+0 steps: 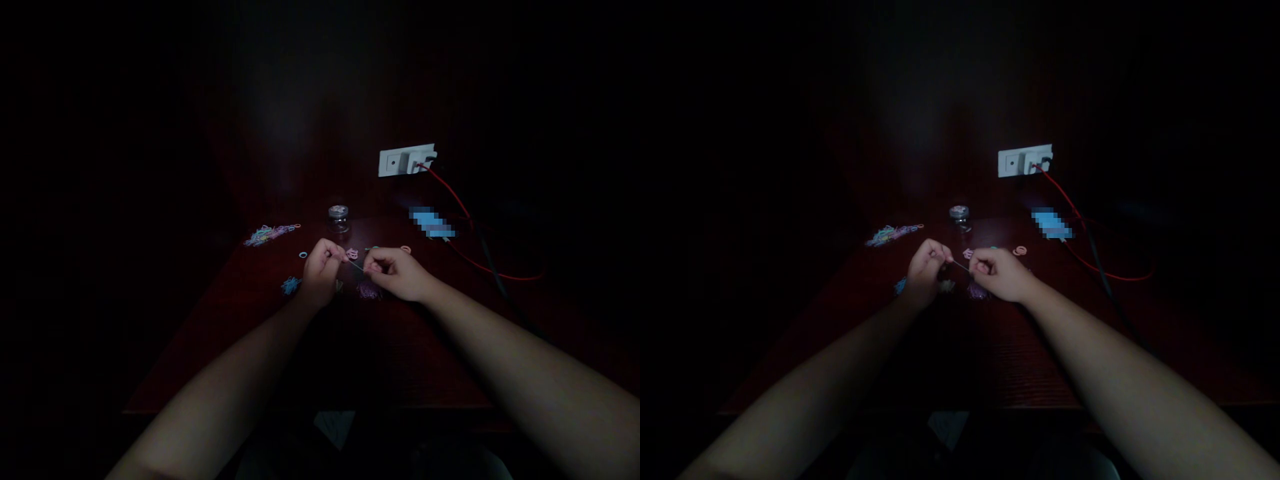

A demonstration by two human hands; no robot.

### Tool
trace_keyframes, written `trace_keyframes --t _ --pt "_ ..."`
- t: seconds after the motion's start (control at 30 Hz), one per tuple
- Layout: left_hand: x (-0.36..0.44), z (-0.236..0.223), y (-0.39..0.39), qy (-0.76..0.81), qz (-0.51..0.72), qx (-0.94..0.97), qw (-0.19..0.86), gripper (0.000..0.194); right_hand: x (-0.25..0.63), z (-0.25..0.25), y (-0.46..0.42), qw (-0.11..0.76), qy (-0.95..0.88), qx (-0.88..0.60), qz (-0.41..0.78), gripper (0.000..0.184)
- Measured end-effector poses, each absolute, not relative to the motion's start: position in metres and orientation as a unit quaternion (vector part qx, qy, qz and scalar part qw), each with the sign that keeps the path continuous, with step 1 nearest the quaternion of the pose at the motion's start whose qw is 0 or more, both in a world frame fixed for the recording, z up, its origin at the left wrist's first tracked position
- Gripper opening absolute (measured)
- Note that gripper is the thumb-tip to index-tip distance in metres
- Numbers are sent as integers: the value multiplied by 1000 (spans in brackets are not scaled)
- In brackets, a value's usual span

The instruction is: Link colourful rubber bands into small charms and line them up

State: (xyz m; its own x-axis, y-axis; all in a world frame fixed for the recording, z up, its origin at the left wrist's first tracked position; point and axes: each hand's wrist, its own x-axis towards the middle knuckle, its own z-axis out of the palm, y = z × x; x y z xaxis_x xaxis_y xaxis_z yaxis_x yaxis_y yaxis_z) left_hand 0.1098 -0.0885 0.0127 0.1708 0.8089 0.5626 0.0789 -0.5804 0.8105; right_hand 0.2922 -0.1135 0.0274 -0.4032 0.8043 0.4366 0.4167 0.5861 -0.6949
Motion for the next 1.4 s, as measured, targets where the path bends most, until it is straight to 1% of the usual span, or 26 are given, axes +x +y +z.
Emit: trace_keyframes --t 0.1,0.23,0.37,0.5,0.67,0.8,0.9,1.0,1.07,1.23,1.4 --pt "108 13 -91 306 520 732 317 10 291 28 -114 411 -787 -377 263 10" --pt "102 18 -95 286 457 798 268 8 289 29 -114 449 -761 -370 288 12" --pt "99 20 -93 301 421 822 239 8 289 30 -113 489 -728 -361 318 15" --pt "99 18 -92 303 409 827 240 9 287 29 -112 531 -675 -349 375 15" --pt "99 17 -93 300 406 827 246 10 281 27 -112 577 -591 -299 477 14" --pt "100 17 -93 291 413 826 251 11 281 27 -112 583 -576 -286 496 14" --pt "101 19 -95 285 440 813 253 7 284 24 -110 539 -631 -329 450 16" --pt "103 20 -97 279 470 785 292 6 286 21 -110 473 -704 -347 400 17" --pt "106 19 -97 279 487 756 336 5 286 20 -110 451 -730 -345 381 16" --pt "113 16 -94 288 527 657 456 7 286 21 -110 462 -737 -358 339 11" --pt "113 19 -91 302 515 589 545 8 285 21 -110 457 -731 -358 359 8"
